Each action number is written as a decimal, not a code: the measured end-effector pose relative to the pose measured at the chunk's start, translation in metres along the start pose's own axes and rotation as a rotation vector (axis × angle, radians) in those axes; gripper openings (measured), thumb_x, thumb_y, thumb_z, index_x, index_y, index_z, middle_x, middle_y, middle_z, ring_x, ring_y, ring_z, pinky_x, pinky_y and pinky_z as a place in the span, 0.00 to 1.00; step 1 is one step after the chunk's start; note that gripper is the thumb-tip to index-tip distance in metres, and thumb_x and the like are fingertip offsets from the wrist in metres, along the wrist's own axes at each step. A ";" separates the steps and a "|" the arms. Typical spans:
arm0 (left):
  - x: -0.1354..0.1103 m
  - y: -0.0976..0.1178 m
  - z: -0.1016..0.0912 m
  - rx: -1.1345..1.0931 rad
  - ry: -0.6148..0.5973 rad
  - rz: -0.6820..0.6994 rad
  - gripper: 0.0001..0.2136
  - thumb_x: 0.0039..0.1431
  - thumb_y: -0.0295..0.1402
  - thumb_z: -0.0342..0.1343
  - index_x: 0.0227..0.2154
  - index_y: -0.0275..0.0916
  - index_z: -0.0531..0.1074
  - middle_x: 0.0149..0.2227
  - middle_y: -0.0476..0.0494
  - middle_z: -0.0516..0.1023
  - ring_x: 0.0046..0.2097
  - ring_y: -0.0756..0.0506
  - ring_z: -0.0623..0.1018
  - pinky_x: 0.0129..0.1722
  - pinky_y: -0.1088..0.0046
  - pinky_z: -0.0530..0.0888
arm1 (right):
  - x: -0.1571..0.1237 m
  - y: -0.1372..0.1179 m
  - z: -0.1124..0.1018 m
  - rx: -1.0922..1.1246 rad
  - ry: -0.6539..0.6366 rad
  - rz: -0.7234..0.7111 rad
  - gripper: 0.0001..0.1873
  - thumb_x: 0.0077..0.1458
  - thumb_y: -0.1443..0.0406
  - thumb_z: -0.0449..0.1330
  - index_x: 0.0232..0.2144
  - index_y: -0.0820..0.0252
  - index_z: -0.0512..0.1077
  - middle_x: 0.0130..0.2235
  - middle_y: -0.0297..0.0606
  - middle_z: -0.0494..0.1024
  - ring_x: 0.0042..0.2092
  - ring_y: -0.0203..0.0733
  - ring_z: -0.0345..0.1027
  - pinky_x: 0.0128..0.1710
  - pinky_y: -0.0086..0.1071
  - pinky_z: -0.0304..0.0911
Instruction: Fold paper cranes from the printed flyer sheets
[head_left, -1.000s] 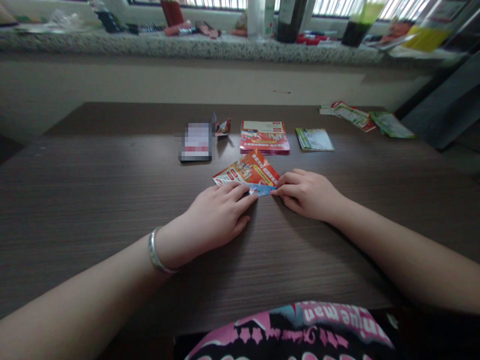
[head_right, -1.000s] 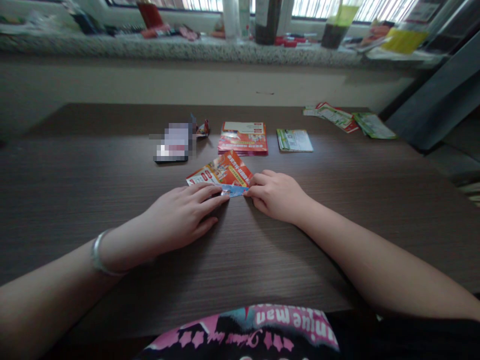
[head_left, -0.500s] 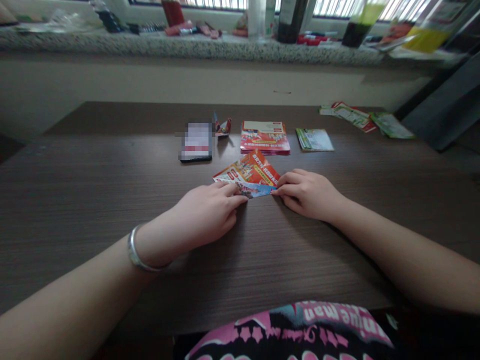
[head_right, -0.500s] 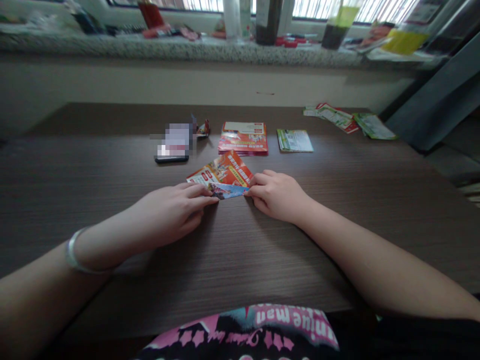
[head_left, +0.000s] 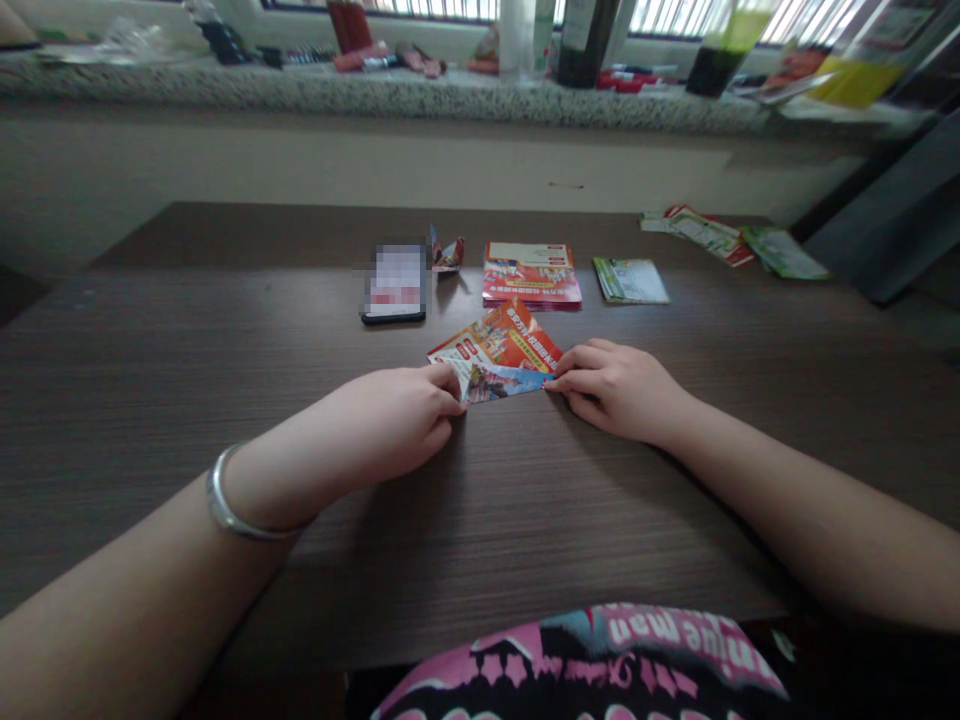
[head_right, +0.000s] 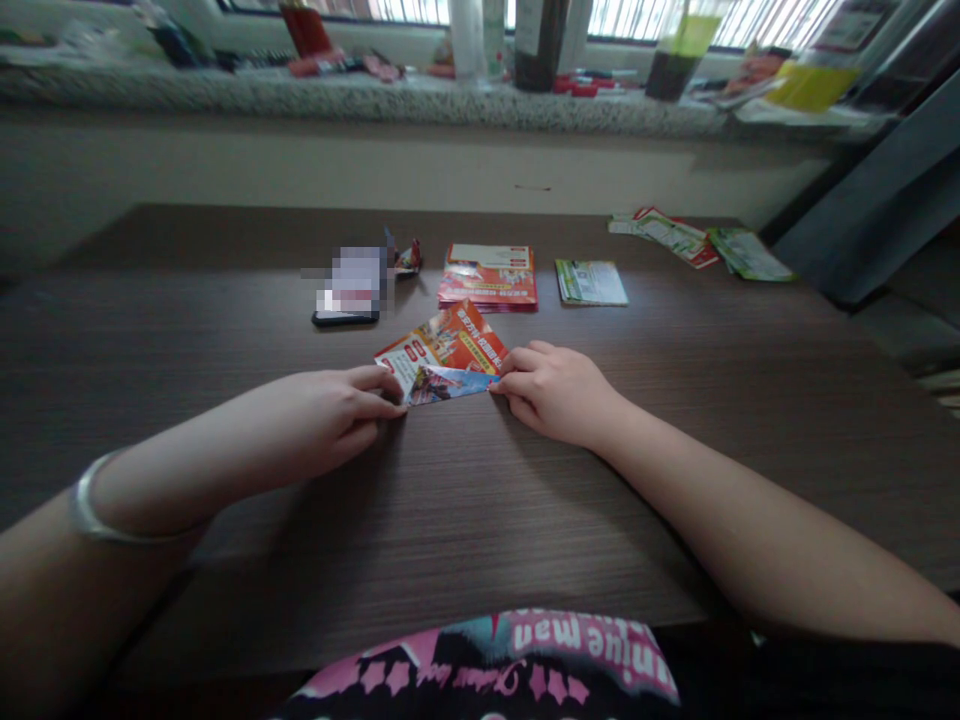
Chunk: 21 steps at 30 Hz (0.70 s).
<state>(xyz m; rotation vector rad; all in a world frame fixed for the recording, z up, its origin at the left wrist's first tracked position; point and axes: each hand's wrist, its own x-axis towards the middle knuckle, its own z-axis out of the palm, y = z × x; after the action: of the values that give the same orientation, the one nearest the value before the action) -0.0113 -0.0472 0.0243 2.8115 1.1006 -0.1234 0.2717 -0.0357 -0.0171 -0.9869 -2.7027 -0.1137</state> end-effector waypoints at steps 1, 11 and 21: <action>0.000 -0.001 -0.001 -0.014 -0.002 0.002 0.15 0.59 0.29 0.46 0.35 0.43 0.80 0.43 0.45 0.77 0.41 0.46 0.78 0.48 0.67 0.75 | 0.000 0.000 0.000 0.006 0.004 -0.002 0.14 0.61 0.65 0.53 0.36 0.57 0.79 0.43 0.41 0.79 0.42 0.43 0.68 0.40 0.36 0.64; -0.003 -0.014 0.005 -0.019 0.021 0.062 0.15 0.59 0.30 0.46 0.37 0.44 0.80 0.47 0.46 0.77 0.47 0.44 0.77 0.52 0.65 0.73 | -0.011 0.011 -0.002 0.018 -0.020 0.026 0.11 0.55 0.68 0.55 0.34 0.59 0.79 0.41 0.40 0.80 0.41 0.43 0.72 0.40 0.36 0.67; -0.002 -0.023 0.007 -0.026 0.047 0.130 0.15 0.62 0.29 0.45 0.40 0.44 0.78 0.49 0.46 0.75 0.49 0.45 0.75 0.53 0.65 0.72 | -0.022 0.031 -0.011 0.096 -0.046 0.087 0.10 0.53 0.69 0.55 0.32 0.55 0.77 0.40 0.36 0.80 0.41 0.42 0.72 0.42 0.36 0.67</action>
<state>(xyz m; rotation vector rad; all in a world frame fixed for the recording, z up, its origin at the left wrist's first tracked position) -0.0286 -0.0324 0.0153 2.8662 0.9183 -0.0302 0.3103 -0.0274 -0.0127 -1.0892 -2.6734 0.0560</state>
